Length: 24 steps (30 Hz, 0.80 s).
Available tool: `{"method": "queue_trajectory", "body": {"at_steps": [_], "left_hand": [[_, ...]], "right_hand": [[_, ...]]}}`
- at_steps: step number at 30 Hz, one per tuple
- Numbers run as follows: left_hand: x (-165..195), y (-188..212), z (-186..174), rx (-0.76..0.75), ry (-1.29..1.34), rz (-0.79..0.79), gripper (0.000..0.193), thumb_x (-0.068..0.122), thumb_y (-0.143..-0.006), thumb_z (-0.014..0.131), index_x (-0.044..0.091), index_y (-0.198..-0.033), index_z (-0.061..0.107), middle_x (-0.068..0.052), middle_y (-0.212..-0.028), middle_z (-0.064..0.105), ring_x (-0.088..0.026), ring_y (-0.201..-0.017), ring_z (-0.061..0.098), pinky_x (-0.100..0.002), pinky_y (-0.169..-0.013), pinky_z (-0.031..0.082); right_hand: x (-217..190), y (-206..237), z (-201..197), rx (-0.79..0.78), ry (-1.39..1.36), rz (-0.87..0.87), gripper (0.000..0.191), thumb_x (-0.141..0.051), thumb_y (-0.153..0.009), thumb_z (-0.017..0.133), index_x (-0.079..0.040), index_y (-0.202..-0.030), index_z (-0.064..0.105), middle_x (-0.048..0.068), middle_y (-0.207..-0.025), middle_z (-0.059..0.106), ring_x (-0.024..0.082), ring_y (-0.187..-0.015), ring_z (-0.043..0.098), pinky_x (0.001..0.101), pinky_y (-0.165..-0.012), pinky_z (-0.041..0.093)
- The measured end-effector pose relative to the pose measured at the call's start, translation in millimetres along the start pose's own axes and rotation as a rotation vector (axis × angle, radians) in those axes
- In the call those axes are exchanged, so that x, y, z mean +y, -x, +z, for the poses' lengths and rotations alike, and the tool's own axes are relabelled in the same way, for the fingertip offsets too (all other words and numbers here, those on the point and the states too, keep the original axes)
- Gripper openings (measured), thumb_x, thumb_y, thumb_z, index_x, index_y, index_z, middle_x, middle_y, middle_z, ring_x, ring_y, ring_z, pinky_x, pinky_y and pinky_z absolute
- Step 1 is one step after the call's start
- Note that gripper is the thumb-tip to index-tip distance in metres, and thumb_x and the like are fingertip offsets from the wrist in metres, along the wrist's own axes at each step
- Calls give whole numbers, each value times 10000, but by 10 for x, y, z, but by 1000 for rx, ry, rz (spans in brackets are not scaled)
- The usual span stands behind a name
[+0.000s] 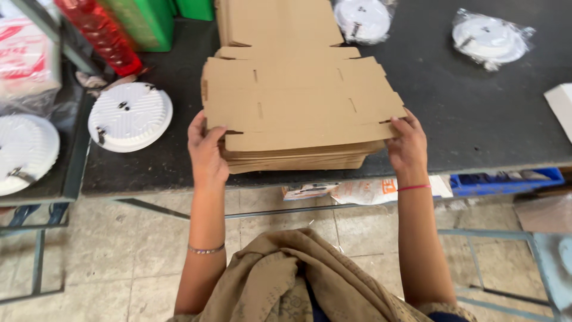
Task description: The person folds a white inner box and inserts it into a flat cardboard outer box, creasing the flaps to form a finished box. They place the assembled box onto a stack of completed boxes on the table and repeat the process.
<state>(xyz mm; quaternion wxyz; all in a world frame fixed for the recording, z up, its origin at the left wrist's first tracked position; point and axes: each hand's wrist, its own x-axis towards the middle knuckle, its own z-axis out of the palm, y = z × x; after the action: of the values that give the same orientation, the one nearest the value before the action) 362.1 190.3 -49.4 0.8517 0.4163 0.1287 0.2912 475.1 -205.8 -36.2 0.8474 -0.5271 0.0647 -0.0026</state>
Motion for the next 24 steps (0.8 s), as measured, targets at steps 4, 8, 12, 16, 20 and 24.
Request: {"method": "queue_trajectory", "body": {"at_steps": [4,8,12,16,20,24], "left_hand": [[98,36,74,61,-565,330,519,-48,-853,729,-38,-1339,548,-146,-1379,432,-238,-1243,497,-337,-1025,455],[18,7,31,-22,77,63,501,-45,-873,643,-10,-1363,546,-117,-1239,653,-222,-1099,619,-340,-972,500],[-360,-44,-1,-14,462,-187,299,-77,-943,629,-32,-1234,578,-117,-1167,637,-242,-1076,642,-388,-957,521],[-464,-138,-11,1,212,-155,423,-145,-834,581,15,-1224,620,-64,-1181,692,-165,-1054,662,-302,-942,526],[-333,147,103,-15,-356,44,255,-127,-959,574,-68,-1202,623,-152,-1118,693,-183,-970,661,-333,-904,527],[-440,593,506,-159,-1225,323,771,-151,-879,427,32,-1624,352,-284,-1449,539,-364,-1254,544,-419,-1099,441]], "right_hand": [[31,-79,-25,-83,52,-112,386,27,-938,613,-11,-1315,539,118,-1247,668,201,-1122,674,299,-927,561],[99,-77,-139,-145,-189,-99,335,39,-1025,571,38,-1357,521,158,-1266,639,246,-1138,657,345,-991,547],[317,-80,-24,-1,-382,195,544,81,-897,487,11,-1437,502,136,-1399,595,276,-1263,597,409,-1100,499],[247,32,189,-157,-279,47,673,164,-879,436,-37,-1521,405,115,-1556,480,251,-1442,480,378,-1202,417],[21,408,427,-222,-75,-130,726,186,-869,405,-28,-1561,362,106,-1563,455,250,-1444,459,382,-1192,411],[242,674,802,-98,742,-155,691,79,-999,450,-82,-1666,368,321,-1252,449,514,-1130,458,544,-985,451]]}}
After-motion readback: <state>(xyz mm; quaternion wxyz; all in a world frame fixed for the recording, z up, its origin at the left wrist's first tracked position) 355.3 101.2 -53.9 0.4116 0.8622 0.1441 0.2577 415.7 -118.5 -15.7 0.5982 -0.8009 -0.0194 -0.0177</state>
